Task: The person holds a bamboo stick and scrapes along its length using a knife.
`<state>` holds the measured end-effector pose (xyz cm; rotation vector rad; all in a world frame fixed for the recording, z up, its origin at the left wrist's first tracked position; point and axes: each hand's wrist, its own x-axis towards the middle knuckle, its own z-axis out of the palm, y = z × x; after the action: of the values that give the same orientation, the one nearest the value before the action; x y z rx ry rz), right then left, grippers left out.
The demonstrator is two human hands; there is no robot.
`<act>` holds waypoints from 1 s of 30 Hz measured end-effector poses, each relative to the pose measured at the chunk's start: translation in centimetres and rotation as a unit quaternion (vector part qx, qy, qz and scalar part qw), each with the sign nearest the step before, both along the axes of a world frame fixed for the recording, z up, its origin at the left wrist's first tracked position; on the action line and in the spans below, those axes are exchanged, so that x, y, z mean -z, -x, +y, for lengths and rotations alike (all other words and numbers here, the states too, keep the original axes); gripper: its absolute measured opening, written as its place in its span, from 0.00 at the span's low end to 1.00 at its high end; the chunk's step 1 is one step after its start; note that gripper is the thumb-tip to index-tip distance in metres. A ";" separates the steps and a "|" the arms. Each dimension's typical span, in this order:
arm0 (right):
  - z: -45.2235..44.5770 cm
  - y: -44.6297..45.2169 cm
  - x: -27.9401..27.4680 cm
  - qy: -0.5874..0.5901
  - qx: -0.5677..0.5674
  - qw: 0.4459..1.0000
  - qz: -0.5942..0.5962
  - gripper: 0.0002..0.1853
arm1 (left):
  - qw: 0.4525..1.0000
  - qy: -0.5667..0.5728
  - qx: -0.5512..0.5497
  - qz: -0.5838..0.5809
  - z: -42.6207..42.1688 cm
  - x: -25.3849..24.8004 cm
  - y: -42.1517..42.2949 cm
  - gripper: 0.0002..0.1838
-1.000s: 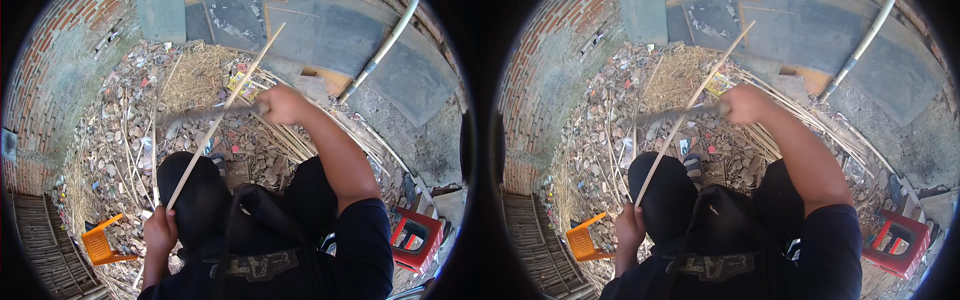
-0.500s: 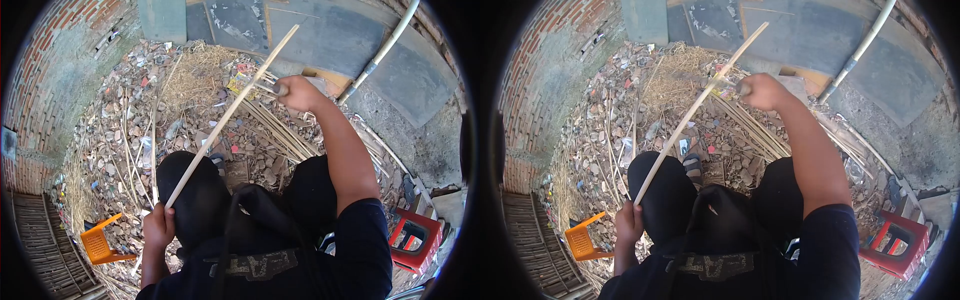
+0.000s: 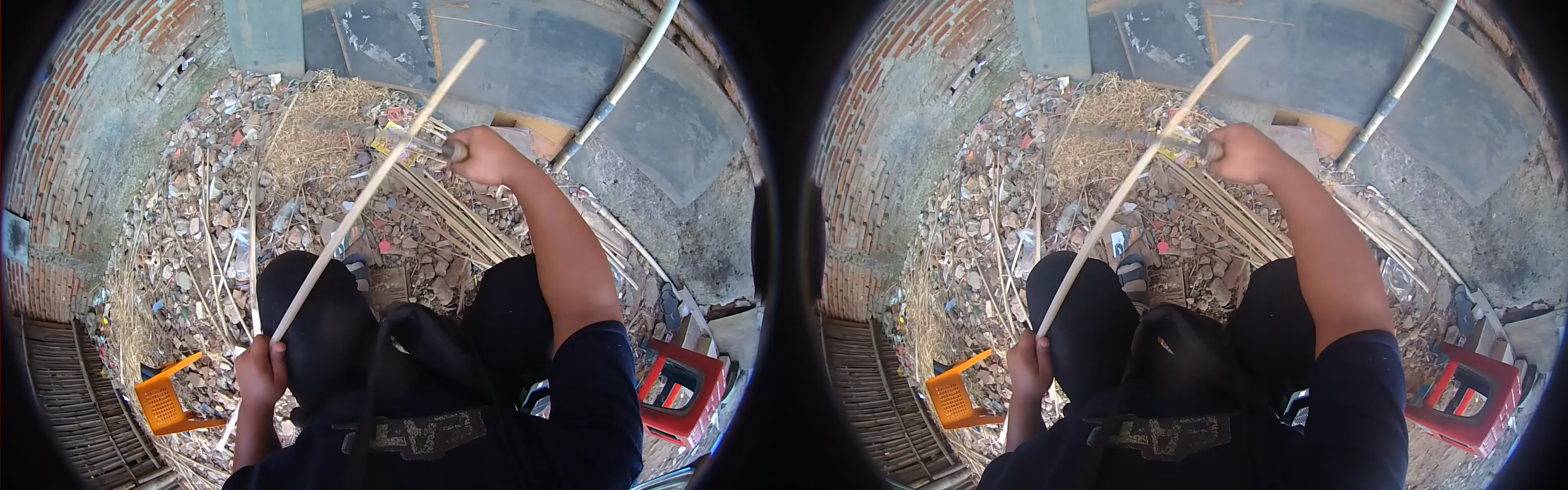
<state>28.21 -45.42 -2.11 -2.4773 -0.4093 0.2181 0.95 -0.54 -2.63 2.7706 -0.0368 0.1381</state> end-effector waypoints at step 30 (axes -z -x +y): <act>-0.4 -1.3 2.5 0.027 0.055 0.998 -0.030 0.18 | 0.998 -0.060 -0.010 0.001 -0.3 -0.7 0.1 0.18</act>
<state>29.49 -45.84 -4.62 -2.5557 -0.2945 0.1115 0.88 -0.84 -1.90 2.8923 -0.0165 0.1426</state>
